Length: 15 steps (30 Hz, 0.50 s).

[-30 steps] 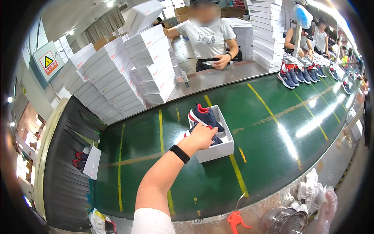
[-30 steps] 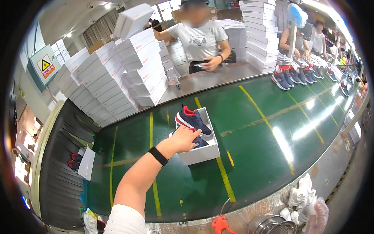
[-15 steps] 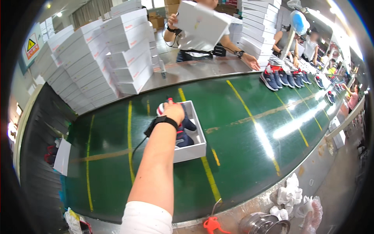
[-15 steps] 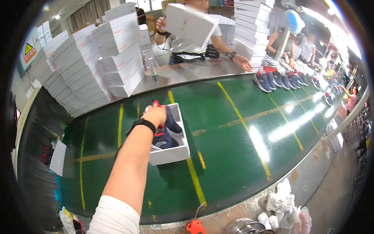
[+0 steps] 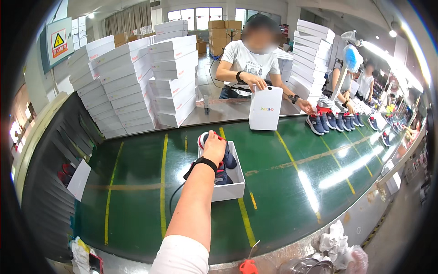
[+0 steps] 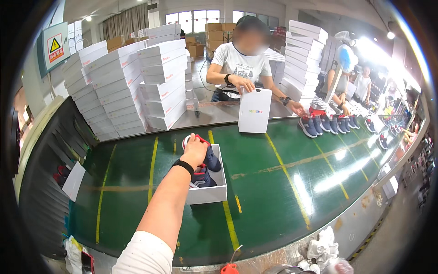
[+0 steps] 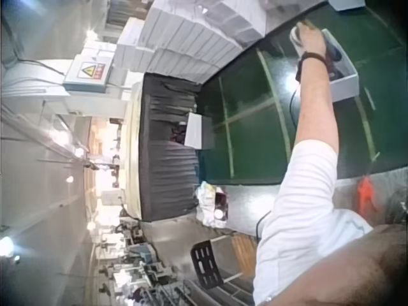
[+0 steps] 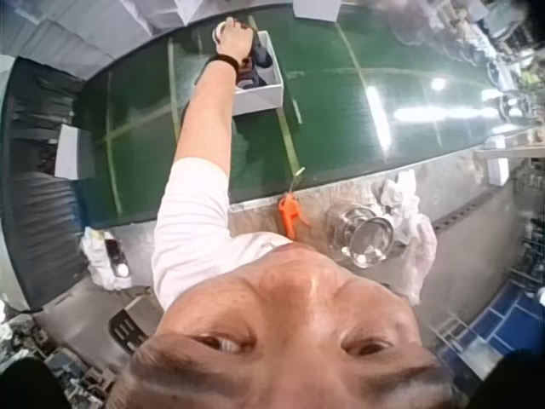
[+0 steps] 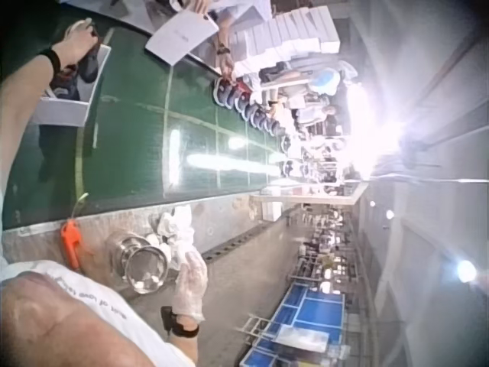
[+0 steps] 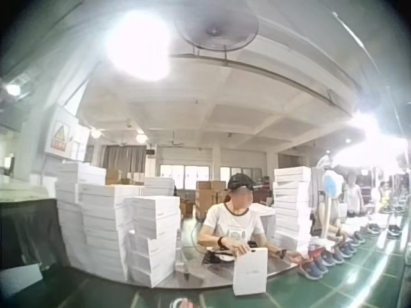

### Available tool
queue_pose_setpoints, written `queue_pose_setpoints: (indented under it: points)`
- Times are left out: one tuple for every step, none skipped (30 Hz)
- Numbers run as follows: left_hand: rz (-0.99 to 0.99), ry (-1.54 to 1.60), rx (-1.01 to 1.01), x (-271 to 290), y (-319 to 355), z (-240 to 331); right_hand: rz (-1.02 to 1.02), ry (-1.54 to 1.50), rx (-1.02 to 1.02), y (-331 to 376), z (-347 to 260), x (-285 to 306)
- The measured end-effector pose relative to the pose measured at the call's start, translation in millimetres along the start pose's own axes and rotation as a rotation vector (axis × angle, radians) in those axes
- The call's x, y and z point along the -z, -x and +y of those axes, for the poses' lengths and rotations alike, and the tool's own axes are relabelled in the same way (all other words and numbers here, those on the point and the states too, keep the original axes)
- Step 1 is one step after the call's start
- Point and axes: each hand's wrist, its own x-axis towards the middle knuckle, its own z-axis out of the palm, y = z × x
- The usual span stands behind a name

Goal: Cleaning shoe soles with a cloth and organizing them into boxes on a conveyor line.

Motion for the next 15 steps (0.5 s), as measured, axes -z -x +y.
queue_pose_setpoints:
  points:
    - [0.045,0.027,0.027,5,2,-6,-0.086,0.172,0.017,5,1,3]
    - [0.082,0.009,0.057,7,4,-11,-0.104,0.223,0.066,13,7,1]
    - [0.177,-0.014,0.073,13,0,-13,-0.104,0.276,0.108,23,14,-2]
    - [0.235,-0.020,0.092,19,1,-18,-0.080,0.292,0.119,30,9,-10]
    - [0.292,-0.028,0.111,25,4,-24,-0.066,0.383,0.140,37,12,-19]
    - [0.352,-0.032,0.128,30,6,-29,-0.063,0.394,0.201,43,11,-28]
    - [0.342,-0.005,0.150,43,9,-33,-0.058,0.403,0.262,46,12,-36]
    - [0.400,0.005,0.161,56,16,-37,-0.087,0.368,0.293,49,18,-46]
    - [0.445,0.014,0.169,67,29,-40,-0.119,0.381,0.281,51,14,-49]
    - [0.461,0.084,0.147,76,45,-43,-0.138,0.376,0.294,50,2,-49]
    - [0.564,0.206,0.094,82,67,-46,-0.156,0.367,0.310,48,-7,-46]
    - [0.617,0.266,0.079,83,89,-45,-0.192,0.367,0.314,48,-7,-43]
    - [0.679,0.312,0.060,81,112,-45,-0.183,0.344,0.324,49,-3,-42]
    - [0.736,0.289,0.053,72,134,-38,-0.130,0.381,0.337,49,-1,-43]
    - [0.797,0.262,0.042,63,157,-26,-0.072,0.414,0.348,49,0,-46]
